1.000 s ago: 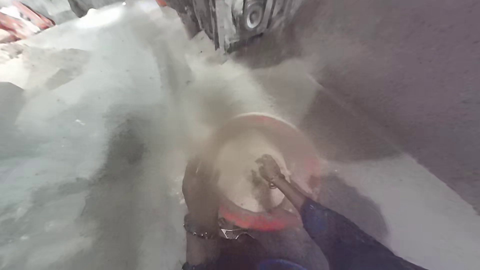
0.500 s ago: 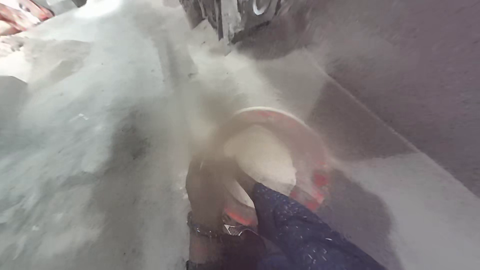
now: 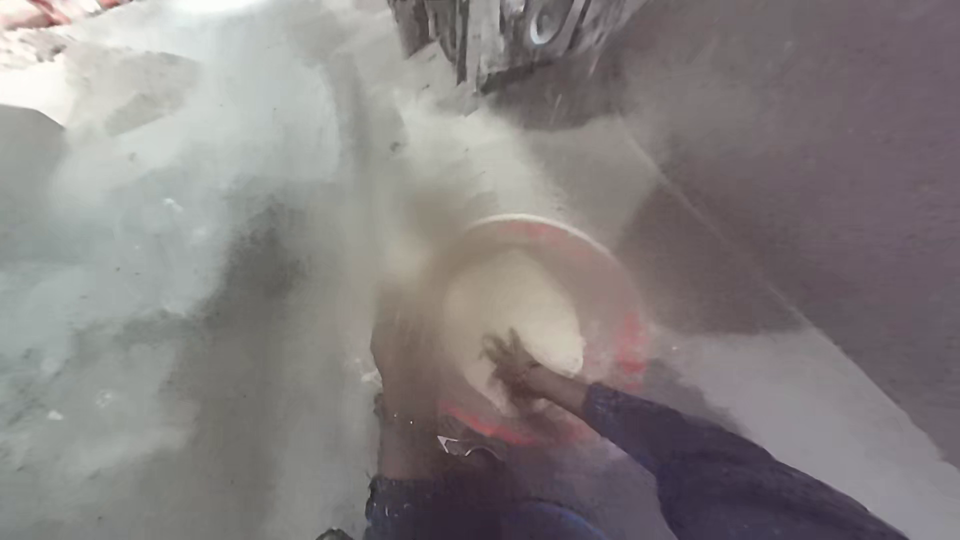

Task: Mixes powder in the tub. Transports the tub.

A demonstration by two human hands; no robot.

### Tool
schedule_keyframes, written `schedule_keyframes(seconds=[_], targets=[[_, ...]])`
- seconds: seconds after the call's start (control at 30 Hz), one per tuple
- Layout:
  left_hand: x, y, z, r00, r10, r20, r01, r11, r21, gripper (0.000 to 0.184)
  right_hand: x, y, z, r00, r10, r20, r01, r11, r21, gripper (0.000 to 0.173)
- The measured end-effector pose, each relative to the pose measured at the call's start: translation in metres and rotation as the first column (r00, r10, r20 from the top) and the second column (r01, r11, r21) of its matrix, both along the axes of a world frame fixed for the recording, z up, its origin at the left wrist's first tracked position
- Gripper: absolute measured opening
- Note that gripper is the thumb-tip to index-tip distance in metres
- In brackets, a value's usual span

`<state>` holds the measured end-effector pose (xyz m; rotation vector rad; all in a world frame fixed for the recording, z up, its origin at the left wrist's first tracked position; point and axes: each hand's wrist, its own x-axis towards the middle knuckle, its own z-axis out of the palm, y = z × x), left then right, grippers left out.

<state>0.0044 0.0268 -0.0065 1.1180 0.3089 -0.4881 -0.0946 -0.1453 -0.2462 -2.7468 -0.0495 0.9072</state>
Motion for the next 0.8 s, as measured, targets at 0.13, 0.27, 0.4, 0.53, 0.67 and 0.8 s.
schedule_keyframes(seconds=[0.13, 0.27, 0.4, 0.53, 0.67, 0.8], targets=[[0.0, 0.001, 0.003, 1.0, -0.007, -0.015, 0.007, 1.0, -0.003, 0.053, 0.006, -0.041, 0.037, 0.908, -0.416, 0.056, 0.417, 0.909, 0.0, 0.045], [0.004, -0.005, 0.003, 1.0, 0.007, -0.028, -0.007, 1.0, 0.003, 0.051, -0.001, -0.064, 0.085, 0.566, -0.784, 0.256, 0.743, 0.619, 0.254, 0.027], [0.003, -0.011, 0.006, 0.999, 0.008, -0.053, -0.01, 0.999, -0.035, 0.05, -0.037, -0.075, 0.065, 0.452, -0.89, 0.067, 0.88, 0.457, 0.13, 0.076], [0.001, -0.007, 0.006, 0.999, 0.004, -0.043, -0.005, 1.0, -0.017, 0.05, -0.073, -0.037, 0.008, 0.344, -0.933, -0.106, 0.929, 0.322, 0.182, 0.119], [0.0, -0.005, 0.004, 0.999, 0.008, -0.031, -0.009, 1.0, -0.025, 0.051, -0.061, 0.011, 0.01, 0.198, -0.968, -0.154, 0.953, 0.154, 0.262, 0.124], [-0.002, -0.009, 0.007, 0.999, 0.029, -0.046, -0.031, 0.999, -0.037, 0.05, -0.028, 0.013, 0.001, 0.03, -0.973, -0.227, 0.935, -0.052, 0.35, 0.113]])
